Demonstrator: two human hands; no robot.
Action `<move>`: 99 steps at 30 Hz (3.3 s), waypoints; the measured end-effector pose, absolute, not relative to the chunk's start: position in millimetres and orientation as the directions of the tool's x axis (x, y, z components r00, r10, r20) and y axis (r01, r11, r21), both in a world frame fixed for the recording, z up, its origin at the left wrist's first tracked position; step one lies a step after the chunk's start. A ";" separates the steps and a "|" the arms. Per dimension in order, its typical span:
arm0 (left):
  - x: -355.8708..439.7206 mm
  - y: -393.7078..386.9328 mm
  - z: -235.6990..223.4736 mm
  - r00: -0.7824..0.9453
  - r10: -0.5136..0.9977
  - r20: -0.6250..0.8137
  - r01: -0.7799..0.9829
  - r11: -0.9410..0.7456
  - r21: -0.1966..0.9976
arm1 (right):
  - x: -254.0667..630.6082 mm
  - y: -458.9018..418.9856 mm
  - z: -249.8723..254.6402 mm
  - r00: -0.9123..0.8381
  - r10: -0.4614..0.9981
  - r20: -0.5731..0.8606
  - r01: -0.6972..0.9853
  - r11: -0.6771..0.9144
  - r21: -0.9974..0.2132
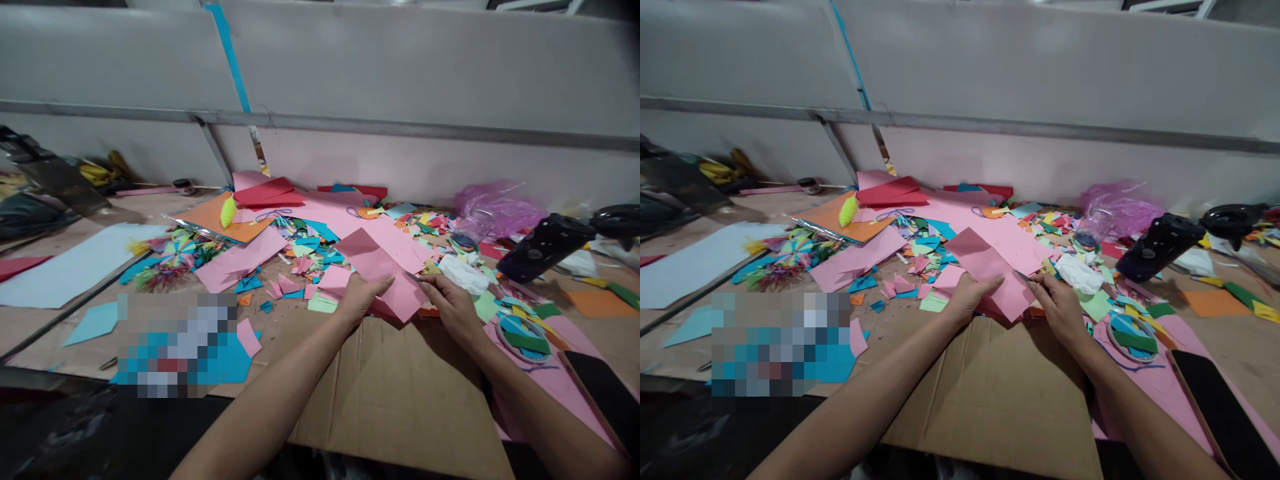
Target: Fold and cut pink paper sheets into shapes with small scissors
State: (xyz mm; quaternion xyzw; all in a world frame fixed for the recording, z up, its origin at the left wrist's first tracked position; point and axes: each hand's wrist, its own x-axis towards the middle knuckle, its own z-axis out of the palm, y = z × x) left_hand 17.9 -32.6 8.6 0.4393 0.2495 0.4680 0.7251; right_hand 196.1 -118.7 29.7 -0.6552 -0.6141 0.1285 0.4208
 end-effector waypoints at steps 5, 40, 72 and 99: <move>18.0 -33.1 9.6 0.445 0.894 0.050 -0.465 0.183 0.866 | 196.0 -118.5 29.3 0.215 0.910 0.354 0.700 0.109 -0.705; 24.4 -45.0 5.5 0.488 0.873 0.013 -0.385 0.202 0.901 | 191.8 -118.9 26.0 0.242 0.906 0.347 0.635 0.123 -0.762; 24.4 -37.2 6.6 0.383 0.923 -0.027 -0.367 0.179 0.913 | 195.4 -118.4 22.0 0.264 0.897 0.355 0.603 0.134 -0.786; 25.7 -42.2 8.1 0.463 0.886 0.001 -0.423 0.220 0.879 | 194.4 -118.4 25.8 0.268 0.896 0.354 0.580 0.143 -0.802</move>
